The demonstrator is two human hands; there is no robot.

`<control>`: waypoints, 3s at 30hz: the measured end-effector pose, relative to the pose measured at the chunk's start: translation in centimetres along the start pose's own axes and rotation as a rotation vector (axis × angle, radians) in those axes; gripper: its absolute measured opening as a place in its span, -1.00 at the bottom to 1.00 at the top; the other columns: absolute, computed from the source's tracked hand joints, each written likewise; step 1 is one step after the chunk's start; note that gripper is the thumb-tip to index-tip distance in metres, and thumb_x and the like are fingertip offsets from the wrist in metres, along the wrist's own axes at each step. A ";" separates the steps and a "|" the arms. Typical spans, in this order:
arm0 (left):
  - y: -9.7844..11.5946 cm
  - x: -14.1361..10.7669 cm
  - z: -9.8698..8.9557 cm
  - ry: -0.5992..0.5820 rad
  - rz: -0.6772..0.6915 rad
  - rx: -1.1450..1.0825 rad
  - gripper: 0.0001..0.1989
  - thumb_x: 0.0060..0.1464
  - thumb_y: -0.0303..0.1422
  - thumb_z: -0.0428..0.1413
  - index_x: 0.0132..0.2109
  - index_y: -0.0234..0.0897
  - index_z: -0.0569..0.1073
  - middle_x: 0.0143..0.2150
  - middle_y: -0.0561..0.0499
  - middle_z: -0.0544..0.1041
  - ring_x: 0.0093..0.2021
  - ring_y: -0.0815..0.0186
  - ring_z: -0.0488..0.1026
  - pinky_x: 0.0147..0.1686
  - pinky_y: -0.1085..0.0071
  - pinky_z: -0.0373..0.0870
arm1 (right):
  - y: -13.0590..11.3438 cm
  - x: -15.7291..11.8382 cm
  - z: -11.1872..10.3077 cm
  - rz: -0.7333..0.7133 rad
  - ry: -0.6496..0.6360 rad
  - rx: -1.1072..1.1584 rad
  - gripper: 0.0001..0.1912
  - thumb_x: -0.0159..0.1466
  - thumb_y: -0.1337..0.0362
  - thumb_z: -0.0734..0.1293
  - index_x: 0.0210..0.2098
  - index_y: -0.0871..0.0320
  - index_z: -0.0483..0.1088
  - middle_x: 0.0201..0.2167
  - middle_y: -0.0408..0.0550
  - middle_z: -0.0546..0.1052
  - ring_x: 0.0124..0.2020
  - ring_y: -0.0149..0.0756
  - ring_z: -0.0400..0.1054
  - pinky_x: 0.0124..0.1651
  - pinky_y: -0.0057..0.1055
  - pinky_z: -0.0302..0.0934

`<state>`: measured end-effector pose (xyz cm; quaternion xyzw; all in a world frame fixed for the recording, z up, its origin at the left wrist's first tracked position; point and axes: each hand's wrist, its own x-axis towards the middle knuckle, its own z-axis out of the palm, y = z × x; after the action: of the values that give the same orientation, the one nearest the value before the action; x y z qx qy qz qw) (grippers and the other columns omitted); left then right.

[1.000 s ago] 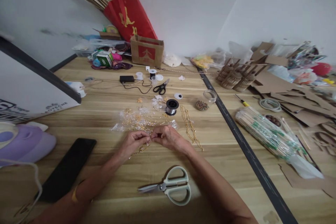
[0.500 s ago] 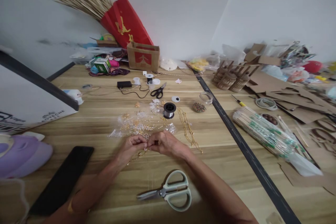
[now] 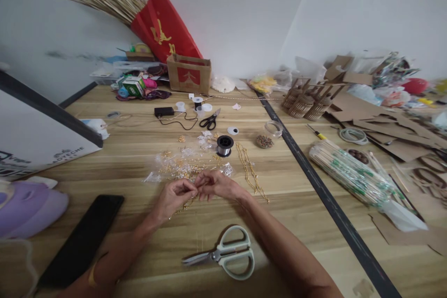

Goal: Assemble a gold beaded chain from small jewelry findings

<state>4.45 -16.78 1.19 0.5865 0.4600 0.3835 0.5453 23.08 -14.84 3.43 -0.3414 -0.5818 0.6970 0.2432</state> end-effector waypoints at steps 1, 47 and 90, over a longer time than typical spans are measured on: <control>0.1 -0.1 0.0 0.005 0.022 0.034 -0.97 -0.15 -0.45 0.19 -0.48 -0.34 0.49 -0.52 0.01 0.52 -0.49 0.37 0.41 -0.44 0.48 0.32 | 0.2 0.1 -0.1 0.007 0.003 0.011 -0.69 0.09 0.20 0.42 -0.25 0.23 0.34 -0.44 -0.12 0.48 -0.50 -0.44 0.40 -0.50 -0.56 0.26; -0.2 -0.4 0.3 0.155 0.520 0.248 -0.88 0.01 -0.56 0.12 -0.44 -0.30 0.45 -0.43 0.00 0.52 -0.38 0.35 0.48 -0.33 0.47 0.40 | 1.8 0.8 -1.2 0.022 0.001 0.092 -0.66 0.03 0.10 0.48 -0.38 0.26 0.45 -0.56 -0.16 0.48 -0.55 -0.49 0.35 -0.52 -0.59 0.21; -0.9 0.5 -0.3 0.111 0.033 -0.137 -0.73 -0.05 -0.18 0.20 -0.44 -0.32 0.42 -0.49 0.03 0.50 -0.44 0.34 0.44 -0.38 0.43 0.40 | 2.0 1.1 0.5 -0.218 0.149 0.296 -0.77 0.02 0.24 0.49 -0.54 0.22 0.38 -0.38 -0.05 0.53 -0.43 -0.40 0.40 -0.50 -0.55 0.20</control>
<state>4.15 -16.20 0.27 0.5332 0.4526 0.4549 0.5513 22.11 -14.76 1.30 -0.2875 -0.4868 0.7174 0.4071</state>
